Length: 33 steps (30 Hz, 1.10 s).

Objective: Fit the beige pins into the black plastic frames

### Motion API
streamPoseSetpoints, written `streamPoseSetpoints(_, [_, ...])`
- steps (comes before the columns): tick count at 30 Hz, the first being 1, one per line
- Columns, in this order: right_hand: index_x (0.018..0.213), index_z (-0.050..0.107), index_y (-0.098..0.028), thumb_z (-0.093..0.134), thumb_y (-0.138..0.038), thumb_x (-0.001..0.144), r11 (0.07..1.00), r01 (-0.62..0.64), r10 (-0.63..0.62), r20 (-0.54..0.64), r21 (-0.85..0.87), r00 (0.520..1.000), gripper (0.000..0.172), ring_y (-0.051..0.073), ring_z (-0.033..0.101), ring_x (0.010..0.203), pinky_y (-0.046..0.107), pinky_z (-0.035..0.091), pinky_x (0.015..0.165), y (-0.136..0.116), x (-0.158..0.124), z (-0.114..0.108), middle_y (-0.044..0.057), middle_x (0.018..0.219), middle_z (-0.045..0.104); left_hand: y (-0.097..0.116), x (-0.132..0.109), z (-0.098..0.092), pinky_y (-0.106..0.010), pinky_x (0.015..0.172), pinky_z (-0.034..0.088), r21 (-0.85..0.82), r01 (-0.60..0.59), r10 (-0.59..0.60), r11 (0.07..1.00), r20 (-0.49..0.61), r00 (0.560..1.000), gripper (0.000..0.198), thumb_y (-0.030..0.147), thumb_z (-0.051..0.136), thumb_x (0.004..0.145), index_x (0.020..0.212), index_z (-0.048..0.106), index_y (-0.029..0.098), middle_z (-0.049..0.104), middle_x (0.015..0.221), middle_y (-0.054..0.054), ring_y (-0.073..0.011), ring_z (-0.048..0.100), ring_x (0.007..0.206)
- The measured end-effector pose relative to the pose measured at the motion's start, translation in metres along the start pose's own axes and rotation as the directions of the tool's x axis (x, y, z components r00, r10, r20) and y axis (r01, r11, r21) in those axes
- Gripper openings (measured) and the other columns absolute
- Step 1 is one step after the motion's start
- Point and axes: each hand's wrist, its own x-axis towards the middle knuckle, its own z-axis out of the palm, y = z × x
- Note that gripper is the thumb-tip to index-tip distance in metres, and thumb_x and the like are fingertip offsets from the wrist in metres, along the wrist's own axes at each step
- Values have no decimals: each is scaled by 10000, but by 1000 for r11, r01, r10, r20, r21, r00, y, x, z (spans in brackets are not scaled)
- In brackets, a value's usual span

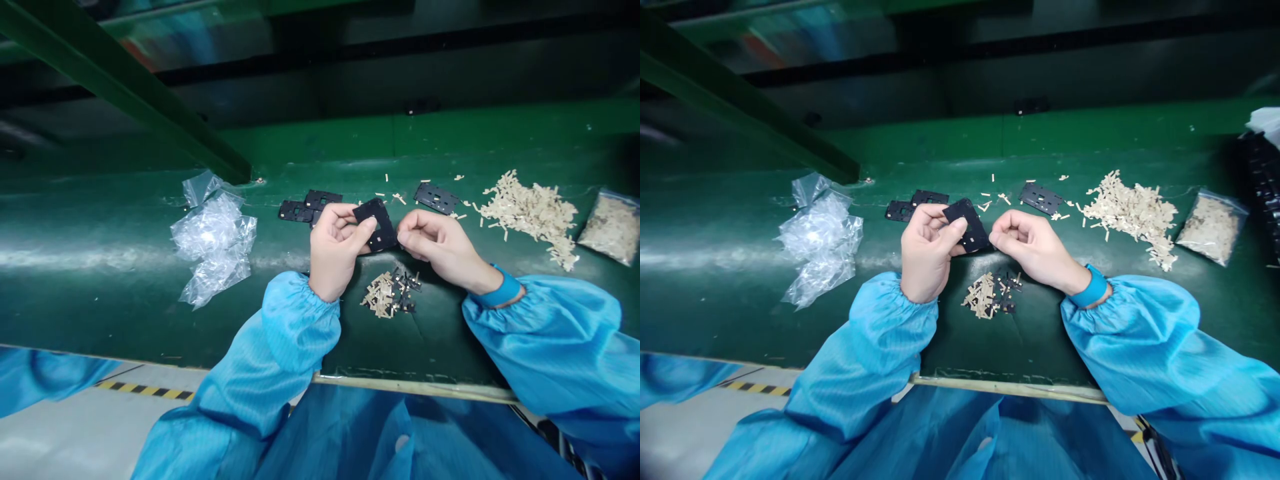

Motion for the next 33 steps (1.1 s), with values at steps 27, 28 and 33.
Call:
streamPoseSetpoints(27, [850,553,-200,678,-438,932,915,-170,83,241,367,967,280,88,425,533,238,296,502,10,-4,4,-43,661,506,12,-4,4,-219,587,636,-180,216,-197,960,117,973,369,350,854,737,949,589,205,683,929,9,-89,669,675])
streamPoseSetpoints(28, [851,549,-202,686,-439,928,920,-158,73,239,358,968,284,87,424,533,236,297,502,11,-4,4,-46,657,504,12,-4,4,-217,584,634,-181,214,-195,960,119,974,366,347,853,739,948,589,202,681,924,8,-88,667,675])
streamPoseSetpoints(33, [801,507,-211,665,-482,939,931,-156,85,221,329,972,343,86,411,511,233,288,482,16,-4,4,-56,618,492,10,-7,8,-214,590,631,-157,238,-222,958,116,968,382,363,862,726,919,582,190,669,840,19,-85,658,647])
